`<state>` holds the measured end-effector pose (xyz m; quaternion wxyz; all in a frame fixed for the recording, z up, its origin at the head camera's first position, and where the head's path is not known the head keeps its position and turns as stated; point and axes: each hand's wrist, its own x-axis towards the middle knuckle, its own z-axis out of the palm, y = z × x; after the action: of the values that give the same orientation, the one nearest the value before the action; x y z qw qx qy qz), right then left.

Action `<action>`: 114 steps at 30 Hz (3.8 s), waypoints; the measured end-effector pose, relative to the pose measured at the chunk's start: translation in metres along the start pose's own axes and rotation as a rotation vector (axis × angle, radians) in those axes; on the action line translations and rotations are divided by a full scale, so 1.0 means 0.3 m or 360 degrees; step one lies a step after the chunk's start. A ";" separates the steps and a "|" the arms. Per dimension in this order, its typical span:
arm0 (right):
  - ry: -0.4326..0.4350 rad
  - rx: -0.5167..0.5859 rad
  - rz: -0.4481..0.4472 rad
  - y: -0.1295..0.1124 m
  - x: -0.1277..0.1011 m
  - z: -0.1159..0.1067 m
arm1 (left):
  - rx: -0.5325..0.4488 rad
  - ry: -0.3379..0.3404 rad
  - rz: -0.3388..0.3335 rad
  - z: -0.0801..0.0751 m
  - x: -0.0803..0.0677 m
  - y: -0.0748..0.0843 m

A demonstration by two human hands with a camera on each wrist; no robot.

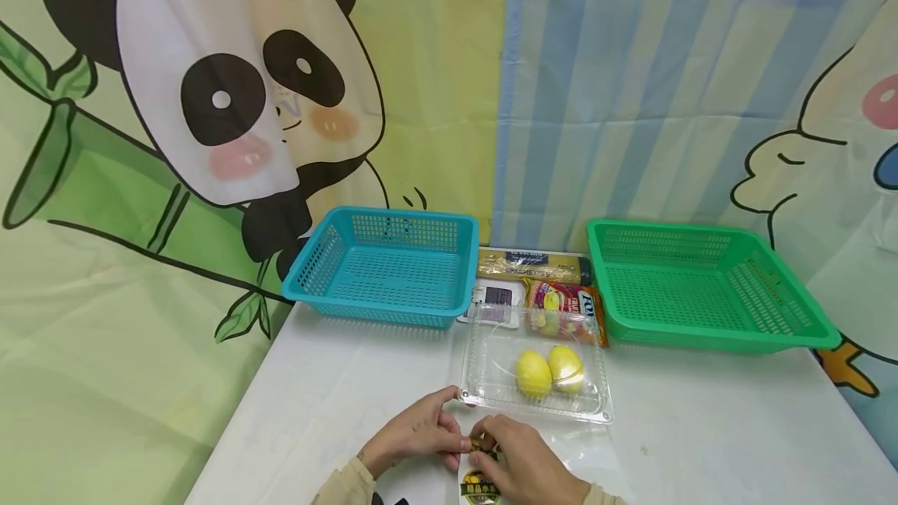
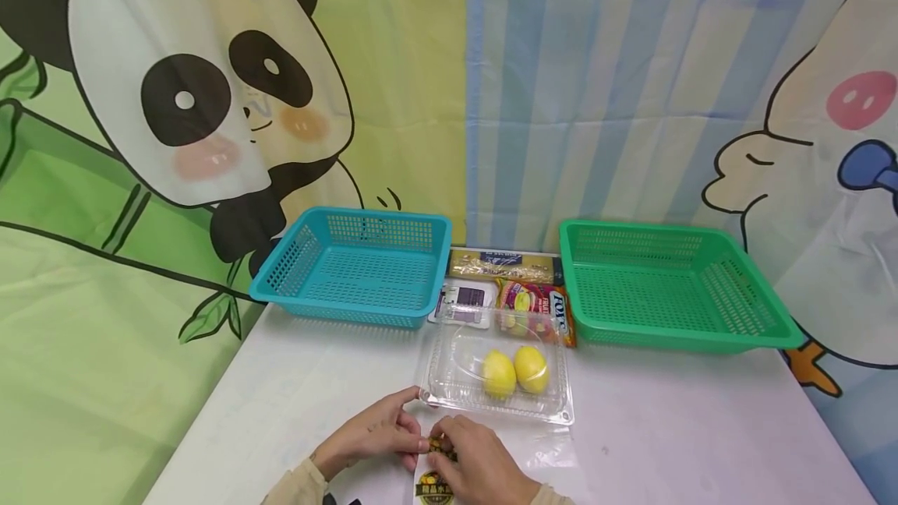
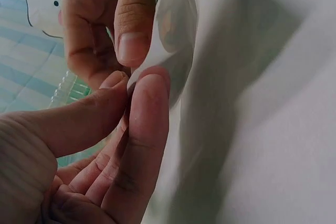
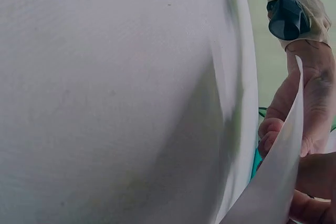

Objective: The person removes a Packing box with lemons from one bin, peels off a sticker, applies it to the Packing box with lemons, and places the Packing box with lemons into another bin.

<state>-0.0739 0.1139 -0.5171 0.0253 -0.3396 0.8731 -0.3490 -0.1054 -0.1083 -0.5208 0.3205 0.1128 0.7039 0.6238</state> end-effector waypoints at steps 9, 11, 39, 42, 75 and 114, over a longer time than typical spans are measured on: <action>0.0222 0.0079 -0.0028 0.013 -0.009 -0.005 | 0.0146 0.0071 -0.0017 -0.014 -0.007 0.004; 0.0296 0.0080 -0.0048 0.017 -0.013 -0.007 | 0.0201 0.0090 -0.0021 -0.016 -0.005 0.003; 0.0989 -0.0179 -0.0208 0.015 0.061 -0.207 | 0.0795 0.0357 0.0385 -0.068 -0.012 0.218; 0.0944 -0.0264 -0.0229 0.007 0.081 -0.216 | 0.0646 0.0373 0.0404 -0.033 0.016 0.266; 0.0881 -0.0176 0.0186 0.067 0.105 -0.309 | 0.0507 0.0591 0.0558 0.031 0.191 0.298; 0.0534 -0.0423 0.0705 0.179 0.134 -0.353 | 0.1327 0.0690 0.0429 0.081 0.338 0.333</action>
<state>-0.1654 0.1802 -0.4629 -0.0884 -0.0789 0.9558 -0.2689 -0.1929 -0.0123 -0.4578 0.0104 0.1893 0.9234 0.3338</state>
